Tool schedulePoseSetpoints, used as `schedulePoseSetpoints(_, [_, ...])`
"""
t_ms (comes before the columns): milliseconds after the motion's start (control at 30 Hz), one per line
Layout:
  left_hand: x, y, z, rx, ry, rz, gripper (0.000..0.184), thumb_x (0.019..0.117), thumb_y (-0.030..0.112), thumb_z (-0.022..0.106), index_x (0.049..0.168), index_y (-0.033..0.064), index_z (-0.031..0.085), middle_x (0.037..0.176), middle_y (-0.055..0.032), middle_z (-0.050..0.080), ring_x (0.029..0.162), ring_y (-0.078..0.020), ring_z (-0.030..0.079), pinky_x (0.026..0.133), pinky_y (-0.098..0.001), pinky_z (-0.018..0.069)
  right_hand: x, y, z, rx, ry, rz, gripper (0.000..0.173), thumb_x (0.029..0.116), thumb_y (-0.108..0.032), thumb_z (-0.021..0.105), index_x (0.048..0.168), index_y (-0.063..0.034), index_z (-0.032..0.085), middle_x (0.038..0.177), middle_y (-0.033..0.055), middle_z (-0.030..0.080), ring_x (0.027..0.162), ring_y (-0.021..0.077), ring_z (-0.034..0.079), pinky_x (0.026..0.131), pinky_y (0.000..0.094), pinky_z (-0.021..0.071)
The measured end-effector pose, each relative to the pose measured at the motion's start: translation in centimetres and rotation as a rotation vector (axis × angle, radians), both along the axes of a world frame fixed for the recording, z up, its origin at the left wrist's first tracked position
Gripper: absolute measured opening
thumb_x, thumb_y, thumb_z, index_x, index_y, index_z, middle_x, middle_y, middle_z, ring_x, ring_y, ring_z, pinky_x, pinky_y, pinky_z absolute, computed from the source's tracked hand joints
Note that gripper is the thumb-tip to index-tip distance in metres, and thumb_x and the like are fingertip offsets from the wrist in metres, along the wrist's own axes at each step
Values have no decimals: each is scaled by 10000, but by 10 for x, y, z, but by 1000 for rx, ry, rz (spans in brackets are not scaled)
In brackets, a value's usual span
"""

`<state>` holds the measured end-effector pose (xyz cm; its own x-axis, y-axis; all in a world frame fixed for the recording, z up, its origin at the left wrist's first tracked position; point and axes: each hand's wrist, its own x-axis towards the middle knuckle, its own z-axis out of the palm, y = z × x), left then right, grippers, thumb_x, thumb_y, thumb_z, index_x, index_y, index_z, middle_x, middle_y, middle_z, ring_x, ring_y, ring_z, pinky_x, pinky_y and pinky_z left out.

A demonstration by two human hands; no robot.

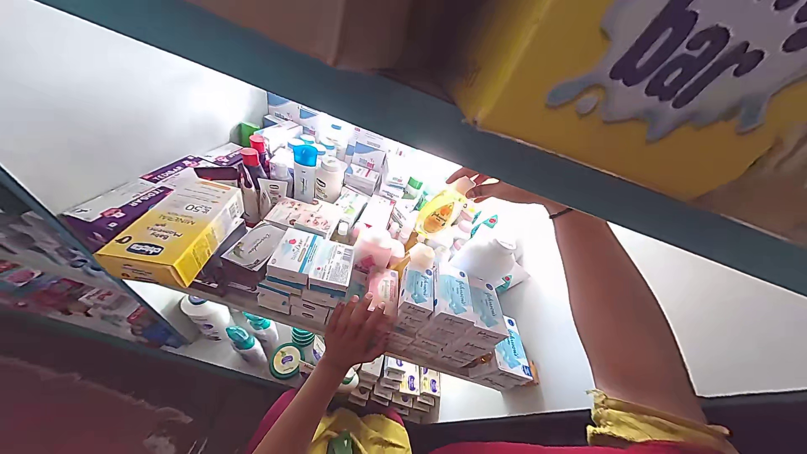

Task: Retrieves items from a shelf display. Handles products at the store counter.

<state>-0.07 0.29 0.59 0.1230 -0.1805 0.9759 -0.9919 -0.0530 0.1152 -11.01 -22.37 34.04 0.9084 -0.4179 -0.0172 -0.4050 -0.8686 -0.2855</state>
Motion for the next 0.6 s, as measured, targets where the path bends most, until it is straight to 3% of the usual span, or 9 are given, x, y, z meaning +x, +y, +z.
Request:
schedulePoseSetpoints(167, [0,0,0,12,1,4,559,1024,577,352,1426,208,471,1465,-54,480,1441,-185,374,1213,-331,194,-3,7,-2,-54,-88,6,367,973,61,582,1320,-46,633,1255,156,652,1060,197,624,946,335,493])
schedulePoseSetpoints(267, [1,-1,-2,-3,-12,15,575,1019,593,344,1430,206,457,1445,-61,484,1434,-189,382,1215,-337,200,-20,21,-9,-215,-246,45,282,999,-98,600,1275,-53,633,1204,80,665,1061,78,618,962,256,490])
schedulePoseSetpoints(333, [1,-1,-4,-12,-12,-4,587,1007,615,354,1426,210,429,1453,-51,482,1445,-175,377,1218,-332,203,-39,33,-19,-451,-424,54,308,997,-259,640,1238,-68,649,1151,54,669,1070,40,618,973,233,492])
schedulePoseSetpoints(367, [2,-1,-4,-18,-5,-30,586,998,625,372,1418,217,405,1460,-37,473,1451,-159,372,1218,-328,211,-48,40,-24,-580,-512,47,340,984,-309,658,1230,-73,664,1152,69,684,1094,71,635,984,269,505])
schedulePoseSetpoints(433, [4,0,-6,-28,7,-123,579,989,617,415,1415,226,379,1470,-22,460,1453,-143,368,1215,-331,220,-64,58,-31,-710,-563,-30,358,978,-303,653,1228,-47,657,1163,160,682,1121,232,652,971,438,511])
schedulePoseSetpoints(500, [6,4,-4,-43,68,-250,591,984,605,455,1445,250,354,1491,-4,444,1453,-142,366,1211,-340,240,-77,91,-36,-634,-560,-144,316,960,-212,686,1174,21,686,1126,267,683,1094,403,655,921,608,490])
schedulePoseSetpoints(533, [4,11,0,-54,116,-302,615,982,616,468,1476,273,338,1523,20,416,1469,-129,343,1213,-339,247,-80,106,-35,-604,-557,-153,277,963,-188,678,1139,24,702,1096,279,690,1076,433,662,896,642,489])
schedulePoseSetpoints(600, [-6,32,22,-88,191,-343,672,966,666,480,1508,316,294,1591,92,320,1512,-83,260,1228,-326,236,-86,129,-34,-570,-587,-33,201,970,-147,624,1085,-38,748,1027,206,726,997,364,704,836,578,540])
